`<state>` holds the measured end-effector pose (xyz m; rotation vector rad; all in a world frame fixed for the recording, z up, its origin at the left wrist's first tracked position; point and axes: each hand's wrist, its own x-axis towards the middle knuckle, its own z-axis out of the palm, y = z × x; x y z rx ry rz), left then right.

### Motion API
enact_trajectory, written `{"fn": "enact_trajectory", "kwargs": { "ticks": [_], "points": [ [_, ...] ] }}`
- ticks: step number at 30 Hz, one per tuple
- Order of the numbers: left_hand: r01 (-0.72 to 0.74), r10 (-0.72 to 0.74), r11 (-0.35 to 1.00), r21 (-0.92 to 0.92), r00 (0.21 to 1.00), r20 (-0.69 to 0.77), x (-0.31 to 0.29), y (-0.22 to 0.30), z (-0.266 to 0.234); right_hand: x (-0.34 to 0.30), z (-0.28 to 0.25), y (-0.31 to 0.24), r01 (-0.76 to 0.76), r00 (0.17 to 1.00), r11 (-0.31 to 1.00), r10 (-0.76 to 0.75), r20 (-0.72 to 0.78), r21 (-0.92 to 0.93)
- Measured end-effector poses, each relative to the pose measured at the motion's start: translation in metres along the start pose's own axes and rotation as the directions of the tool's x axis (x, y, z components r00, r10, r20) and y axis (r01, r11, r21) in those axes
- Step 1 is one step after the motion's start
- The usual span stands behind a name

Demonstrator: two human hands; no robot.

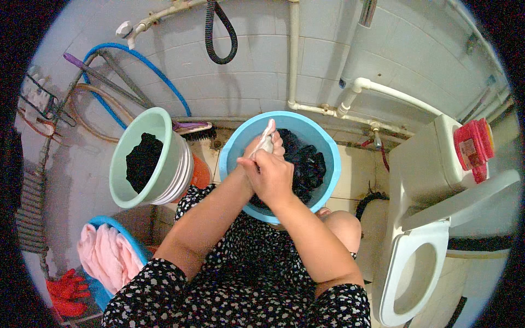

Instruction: The person hand-washes dark-colored clothes in a blue basin filled with water. They scrub the fabric by hand, rinse it, and then use a yellow sponge to apply soap to the garments. The person also handles a pink towel, moving it from a blue basin to a green bucket.

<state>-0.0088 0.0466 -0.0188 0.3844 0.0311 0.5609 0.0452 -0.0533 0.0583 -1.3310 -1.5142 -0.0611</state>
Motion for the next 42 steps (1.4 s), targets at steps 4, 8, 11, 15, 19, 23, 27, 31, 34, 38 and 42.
{"fn": "enact_trajectory", "kwargs": {
  "ticks": [4,8,11,15,19,23,27,31,34,38,42],
  "points": [
    [-0.058,0.063,0.998,0.027,0.849,-0.525,-0.003,-0.043,0.089,0.028,-0.014,0.058,-0.523,0.847,0.832,0.531,-0.006,-0.186],
    [-0.129,0.151,0.987,0.094,0.947,-0.282,-0.018,-0.025,0.050,0.002,0.005,0.015,-0.221,0.974,0.964,0.226,0.016,-0.146],
    [-0.090,0.194,0.970,0.227,0.850,-0.490,-0.017,-0.029,0.065,0.001,0.012,0.044,-0.385,0.920,0.913,0.392,0.025,-0.135],
    [0.046,0.031,0.985,0.167,0.902,-0.431,-0.015,-0.026,0.081,0.015,-0.004,0.076,-0.521,0.849,0.850,0.526,-0.053,0.082],
    [0.038,0.457,0.610,0.791,0.799,-0.391,-0.015,0.001,0.069,0.016,-0.003,0.075,-0.688,0.661,0.636,0.748,-0.060,0.349],
    [-0.061,0.517,0.647,0.760,0.767,-0.379,-0.004,0.016,0.045,0.005,0.000,0.009,-0.536,0.836,0.806,0.548,0.026,0.251],
    [-0.187,0.332,0.932,0.311,0.787,-0.520,-0.016,-0.018,0.058,0.000,0.019,0.030,-0.311,0.950,0.946,0.310,-0.023,-0.088],
    [-0.176,0.289,0.947,0.270,0.834,-0.471,-0.013,-0.039,0.074,0.021,0.001,0.049,-0.469,0.876,0.862,0.482,0.023,-0.193],
    [-0.128,0.260,0.937,0.325,0.877,-0.405,-0.020,-0.013,0.020,-0.011,0.018,-0.002,-0.090,0.996,0.995,0.090,-0.001,-0.039],
    [-0.096,0.229,0.959,0.268,0.818,-0.527,-0.014,-0.031,0.070,0.017,0.005,0.045,-0.590,0.805,0.804,0.593,0.026,-0.075],
    [-0.011,0.179,0.946,0.323,0.851,-0.494,-0.018,-0.024,0.084,0.022,-0.007,0.077,-0.665,0.712,0.704,0.699,-0.071,0.250]
  ]
}}
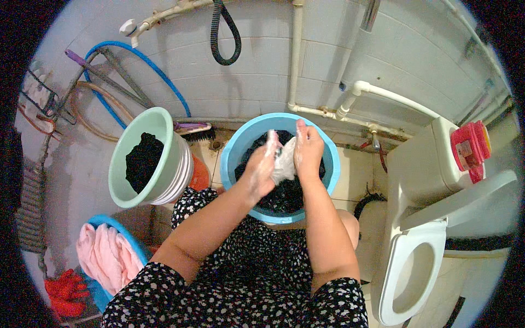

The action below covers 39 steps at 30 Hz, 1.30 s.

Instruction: The person hand-washes dark-colored clothes in a blue basin filled with water. They scrub the fabric by hand, rinse it, and then use a yellow sponge to apply soap to the garments. The person also handles a pink towel, moving it from a blue basin to a green bucket.

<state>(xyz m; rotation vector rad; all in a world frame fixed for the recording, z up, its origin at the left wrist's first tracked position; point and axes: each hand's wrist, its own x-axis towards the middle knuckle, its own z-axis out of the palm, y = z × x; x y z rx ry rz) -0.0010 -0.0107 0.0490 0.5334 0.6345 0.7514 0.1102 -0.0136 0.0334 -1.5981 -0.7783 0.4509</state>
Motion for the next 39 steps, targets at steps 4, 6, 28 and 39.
{"fn": "enact_trajectory", "kwargs": {
  "ticks": [4,6,28,39],
  "points": [
    [-0.074,0.079,0.997,0.037,0.987,-0.142,0.009,0.024,-0.013,-0.033,0.000,-0.040,0.175,0.984,0.983,-0.176,0.018,0.050],
    [-0.065,0.078,0.991,0.113,0.991,-0.108,0.027,0.025,-0.030,-0.060,0.004,-0.039,0.390,0.905,0.921,-0.379,0.191,-0.018],
    [-0.026,0.011,0.944,0.330,0.999,0.047,0.002,0.024,-0.002,-0.001,-0.017,-0.009,0.063,0.992,0.993,-0.052,-0.116,0.096],
    [0.055,-0.029,0.990,-0.129,0.980,0.199,0.006,-0.025,-0.022,-0.032,0.007,-0.022,0.454,0.890,0.786,-0.419,0.180,-0.419]
  ]
}}
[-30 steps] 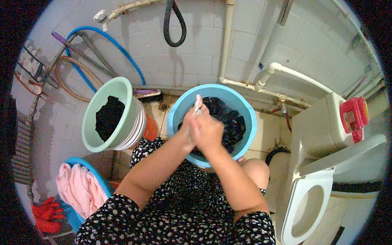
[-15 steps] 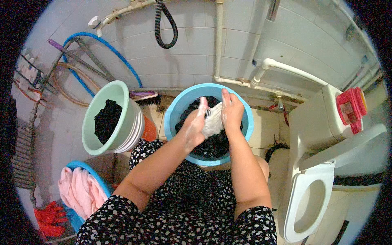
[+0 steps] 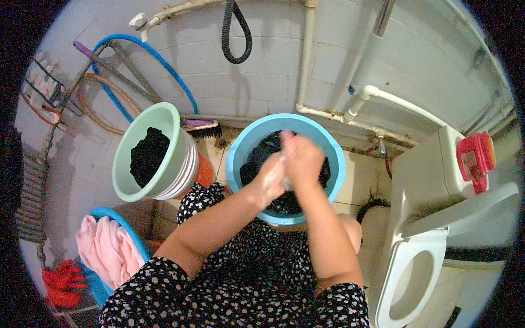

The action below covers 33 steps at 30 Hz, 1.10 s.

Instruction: The person hand-washes dark-colored clothes in a blue basin filled with water. They scrub the fabric by hand, rinse it, and then use a yellow sponge to apply soap to the garments. The person also handles a pink towel, moving it from a blue basin to a green bucket.

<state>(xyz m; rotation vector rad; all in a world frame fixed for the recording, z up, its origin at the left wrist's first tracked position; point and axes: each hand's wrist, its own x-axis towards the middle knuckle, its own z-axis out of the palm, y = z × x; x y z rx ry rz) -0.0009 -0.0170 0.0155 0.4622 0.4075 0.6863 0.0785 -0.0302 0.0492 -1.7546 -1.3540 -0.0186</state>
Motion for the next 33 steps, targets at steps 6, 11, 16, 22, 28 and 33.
{"fn": "enact_trajectory", "kwargs": {
  "ticks": [6,11,16,22,28,33],
  "points": [
    [0.000,-0.001,1.000,0.007,0.997,0.074,0.020,0.004,-0.031,-0.017,-0.002,-0.020,0.285,0.959,0.957,-0.285,0.007,-0.049],
    [0.071,-0.063,0.993,0.099,0.995,-0.082,0.008,-0.003,0.019,0.017,-0.006,0.039,-0.242,0.970,0.963,0.239,0.036,0.122],
    [0.097,-0.096,0.995,-0.004,0.988,-0.122,0.010,0.035,0.013,0.006,0.005,0.042,-0.580,0.789,0.489,0.536,0.300,0.651],
    [-0.032,0.036,0.999,0.018,0.960,-0.276,0.018,0.073,-0.013,-0.013,0.010,0.018,-0.661,0.720,0.448,0.154,0.677,0.602],
    [-0.065,0.087,0.989,0.133,0.981,-0.171,0.027,0.064,-0.016,-0.002,0.012,0.012,-0.429,0.875,0.248,0.354,0.331,0.869],
    [-0.183,0.203,0.976,0.117,0.960,-0.190,0.027,0.055,-0.028,-0.022,-0.003,-0.024,-0.079,0.973,0.852,-0.047,0.227,0.517]
  ]
}}
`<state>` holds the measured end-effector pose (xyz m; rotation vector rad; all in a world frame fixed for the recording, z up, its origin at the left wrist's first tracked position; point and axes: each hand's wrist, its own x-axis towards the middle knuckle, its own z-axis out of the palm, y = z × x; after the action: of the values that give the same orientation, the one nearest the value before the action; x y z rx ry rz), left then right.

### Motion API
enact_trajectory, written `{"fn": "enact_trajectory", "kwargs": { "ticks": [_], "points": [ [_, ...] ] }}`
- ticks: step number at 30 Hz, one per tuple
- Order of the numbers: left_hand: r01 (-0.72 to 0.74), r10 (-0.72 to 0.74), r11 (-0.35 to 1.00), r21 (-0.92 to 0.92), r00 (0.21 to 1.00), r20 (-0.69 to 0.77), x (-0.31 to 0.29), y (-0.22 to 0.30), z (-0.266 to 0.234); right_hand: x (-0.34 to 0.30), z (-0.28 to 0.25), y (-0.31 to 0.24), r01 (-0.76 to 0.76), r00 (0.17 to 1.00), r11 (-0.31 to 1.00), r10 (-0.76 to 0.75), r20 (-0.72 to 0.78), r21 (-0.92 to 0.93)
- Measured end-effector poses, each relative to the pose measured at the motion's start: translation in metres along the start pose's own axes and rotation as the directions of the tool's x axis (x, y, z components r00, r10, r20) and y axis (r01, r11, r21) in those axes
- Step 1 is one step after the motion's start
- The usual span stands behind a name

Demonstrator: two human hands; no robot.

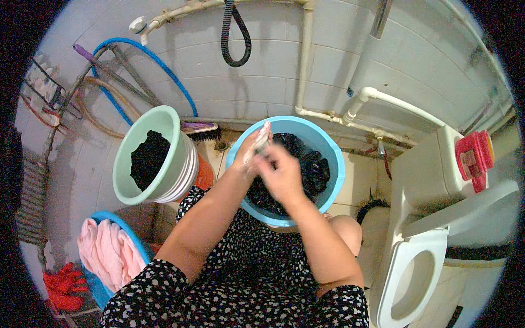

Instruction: The person hand-washes dark-colored clothes in a blue basin filled with water. They scrub the fabric by hand, rinse it, and then use a yellow sponge to apply soap to the garments. The person also handles a pink towel, moving it from a blue basin to a green bucket.

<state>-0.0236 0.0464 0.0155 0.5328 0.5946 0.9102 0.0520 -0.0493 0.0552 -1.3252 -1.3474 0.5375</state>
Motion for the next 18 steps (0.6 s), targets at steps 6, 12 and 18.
{"fn": "enact_trajectory", "kwargs": {
  "ticks": [6,12,18],
  "points": [
    [0.172,-0.172,0.980,-0.101,0.985,0.009,-0.037,-0.030,0.044,0.033,-0.021,0.020,-0.295,0.929,0.876,0.171,-0.327,-0.381],
    [0.117,-0.112,0.993,-0.020,0.981,0.161,-0.031,-0.017,0.019,0.012,0.002,0.007,-0.032,0.973,0.931,-0.055,-0.225,-0.364],
    [0.141,-0.176,0.952,0.272,0.978,0.109,-0.051,-0.010,0.057,0.032,-0.039,0.061,-0.302,0.895,0.952,0.301,-0.331,0.050]
  ]
}}
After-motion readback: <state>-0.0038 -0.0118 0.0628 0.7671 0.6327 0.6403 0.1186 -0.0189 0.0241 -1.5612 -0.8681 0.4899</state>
